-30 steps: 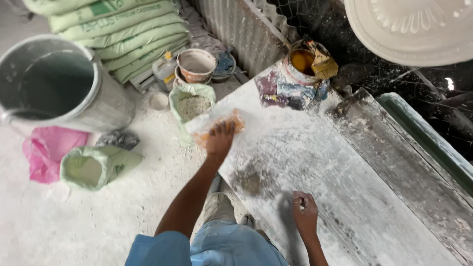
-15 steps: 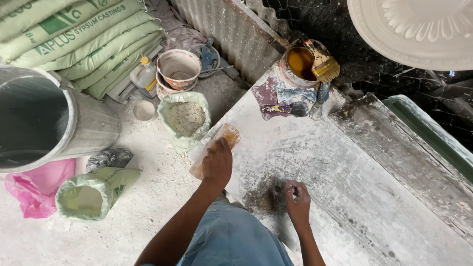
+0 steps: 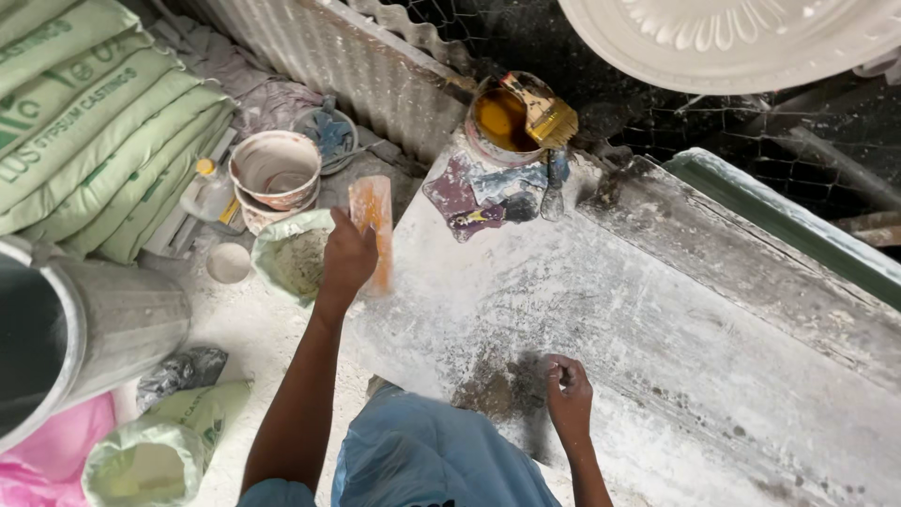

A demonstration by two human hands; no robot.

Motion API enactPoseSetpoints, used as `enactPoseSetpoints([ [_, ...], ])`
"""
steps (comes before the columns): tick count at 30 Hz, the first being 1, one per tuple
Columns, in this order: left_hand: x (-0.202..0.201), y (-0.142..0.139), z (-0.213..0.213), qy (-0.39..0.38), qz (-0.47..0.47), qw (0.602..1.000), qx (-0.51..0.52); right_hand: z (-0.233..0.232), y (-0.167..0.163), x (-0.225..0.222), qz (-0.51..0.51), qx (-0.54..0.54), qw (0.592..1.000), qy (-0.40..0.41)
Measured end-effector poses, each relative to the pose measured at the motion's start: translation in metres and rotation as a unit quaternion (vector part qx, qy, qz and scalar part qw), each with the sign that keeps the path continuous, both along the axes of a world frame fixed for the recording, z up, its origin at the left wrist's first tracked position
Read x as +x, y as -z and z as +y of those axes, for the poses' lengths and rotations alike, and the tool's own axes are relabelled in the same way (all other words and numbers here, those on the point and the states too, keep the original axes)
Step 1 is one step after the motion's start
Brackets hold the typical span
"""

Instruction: The person cleans a long metal mold with a sponge, then places a wooden plank and a green corrugated sheet inside it. They then mix a white powder with water in a bucket using a trowel and a brush, preparing a slurry for casting.

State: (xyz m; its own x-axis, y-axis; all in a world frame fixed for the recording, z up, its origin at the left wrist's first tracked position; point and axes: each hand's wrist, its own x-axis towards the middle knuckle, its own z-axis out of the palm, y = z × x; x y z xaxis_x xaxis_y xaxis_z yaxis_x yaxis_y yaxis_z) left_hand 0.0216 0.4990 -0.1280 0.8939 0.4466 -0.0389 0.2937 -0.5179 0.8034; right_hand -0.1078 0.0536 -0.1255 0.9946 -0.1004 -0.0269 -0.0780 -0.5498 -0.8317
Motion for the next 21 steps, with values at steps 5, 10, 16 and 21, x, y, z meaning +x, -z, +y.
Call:
enactPoseSetpoints([
  [5,0.036,0.009,-0.038,-0.071,-0.074,0.992,-0.068,-0.002,0.017,-0.010,0.043,0.021,0.998,0.043],
  [10,0.068,0.020,-0.088,-0.172,-0.112,0.935,-0.288,0.008,0.006,-0.002,0.048,0.007,0.998,0.032],
  [16,0.118,-0.003,-0.132,-0.250,-0.001,0.904,-0.348,0.011,-0.012,0.017,0.034,0.003,0.999,0.025],
  [21,0.129,-0.021,-0.122,-0.107,0.184,0.878,-0.429,0.007,-0.019,0.022,0.020,-0.018,0.999,0.028],
])
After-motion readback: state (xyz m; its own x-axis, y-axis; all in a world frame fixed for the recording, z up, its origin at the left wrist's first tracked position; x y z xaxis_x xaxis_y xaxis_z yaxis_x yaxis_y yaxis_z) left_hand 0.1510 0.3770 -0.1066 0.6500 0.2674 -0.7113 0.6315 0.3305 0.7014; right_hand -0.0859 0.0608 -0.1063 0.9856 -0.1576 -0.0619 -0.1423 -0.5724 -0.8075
